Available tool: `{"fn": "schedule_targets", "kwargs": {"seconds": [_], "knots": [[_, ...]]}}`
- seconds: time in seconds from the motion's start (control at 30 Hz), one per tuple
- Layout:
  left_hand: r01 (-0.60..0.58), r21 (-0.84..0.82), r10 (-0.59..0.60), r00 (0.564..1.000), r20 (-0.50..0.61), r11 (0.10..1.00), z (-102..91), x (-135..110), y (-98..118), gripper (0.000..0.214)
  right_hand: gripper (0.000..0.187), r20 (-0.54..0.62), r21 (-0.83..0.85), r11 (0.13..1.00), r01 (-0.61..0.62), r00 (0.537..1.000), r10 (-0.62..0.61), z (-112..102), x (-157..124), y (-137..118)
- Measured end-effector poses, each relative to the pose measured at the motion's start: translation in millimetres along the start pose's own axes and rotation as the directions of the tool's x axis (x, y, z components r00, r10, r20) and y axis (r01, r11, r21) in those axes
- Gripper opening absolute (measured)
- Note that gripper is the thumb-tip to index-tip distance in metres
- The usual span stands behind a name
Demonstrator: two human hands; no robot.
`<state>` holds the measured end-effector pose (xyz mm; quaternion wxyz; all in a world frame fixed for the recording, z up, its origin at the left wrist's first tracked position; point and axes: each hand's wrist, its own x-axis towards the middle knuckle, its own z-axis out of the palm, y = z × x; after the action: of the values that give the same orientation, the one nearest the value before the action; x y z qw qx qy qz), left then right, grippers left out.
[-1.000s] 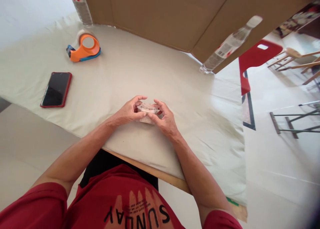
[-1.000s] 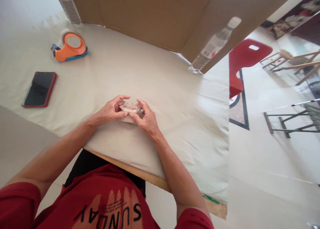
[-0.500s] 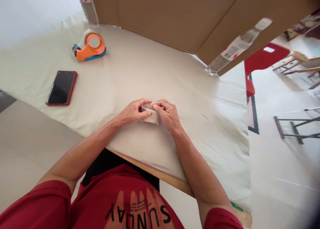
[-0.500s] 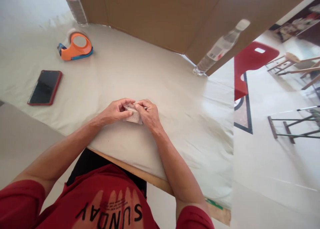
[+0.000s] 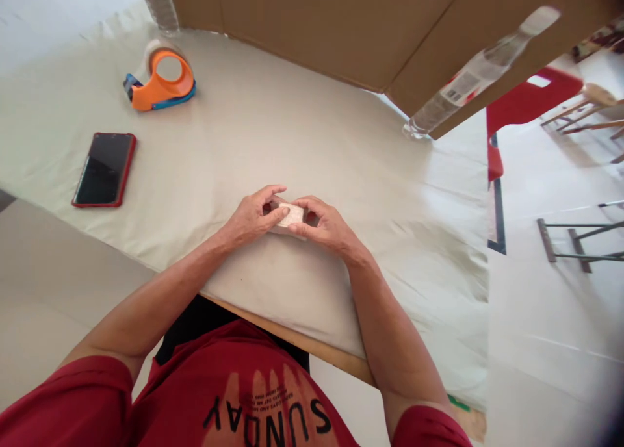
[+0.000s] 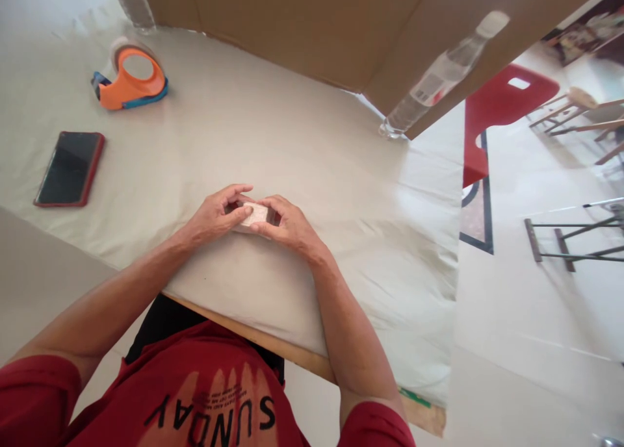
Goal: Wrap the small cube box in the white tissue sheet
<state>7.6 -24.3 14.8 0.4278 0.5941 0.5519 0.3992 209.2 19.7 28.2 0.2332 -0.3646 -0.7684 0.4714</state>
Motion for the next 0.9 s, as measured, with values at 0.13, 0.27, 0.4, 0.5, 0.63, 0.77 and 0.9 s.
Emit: {"fn": "schedule_targets", "kwargs": {"seconds": [0.13,0.27,0.4,0.5,0.63,0.77,0.9], "knots": [[-0.019,-0.006,0.019,1.000,0.001,1.000,-1.8,-2.0,-1.2,0.060,0.040,0.006,0.039,0.997,-0.067,0.998,0.067,1.5,-1.2,0.5],[-0.027,-0.021,0.028,0.999,0.041,0.999,-3.4,-2.2,-0.5,0.060,0.048,0.036,-0.018,0.999,-0.031,0.999,0.032,0.4,-1.6,0.8],[-0.008,-0.052,0.013,0.996,0.089,0.999,-3.2,-1.2,2.5,0.058,0.040,0.026,-0.113,0.993,0.041,0.999,-0.038,-0.3,1.5,0.8],[-0.009,-0.043,0.012,0.996,0.088,0.999,-2.3,-0.8,4.7,0.053,0.038,0.036,-0.132,0.990,0.056,0.998,-0.052,0.1,3.4,0.2],[0.000,-0.035,0.003,0.997,0.077,0.999,-1.7,-0.5,5.8,0.052,0.042,-0.007,-0.115,0.993,0.013,1.000,-0.014,1.9,0.3,0.0],[0.000,-0.023,0.002,0.998,0.066,1.000,-1.7,0.0,4.7,0.052,0.053,0.014,-0.166,0.985,0.048,0.999,-0.046,4.4,-3.4,1.3],[-0.016,-0.004,0.016,0.997,0.070,1.000,-1.9,0.4,2.8,0.054,0.040,-0.027,-0.268,0.960,0.083,0.995,-0.093,9.2,-2.4,4.4]]}}
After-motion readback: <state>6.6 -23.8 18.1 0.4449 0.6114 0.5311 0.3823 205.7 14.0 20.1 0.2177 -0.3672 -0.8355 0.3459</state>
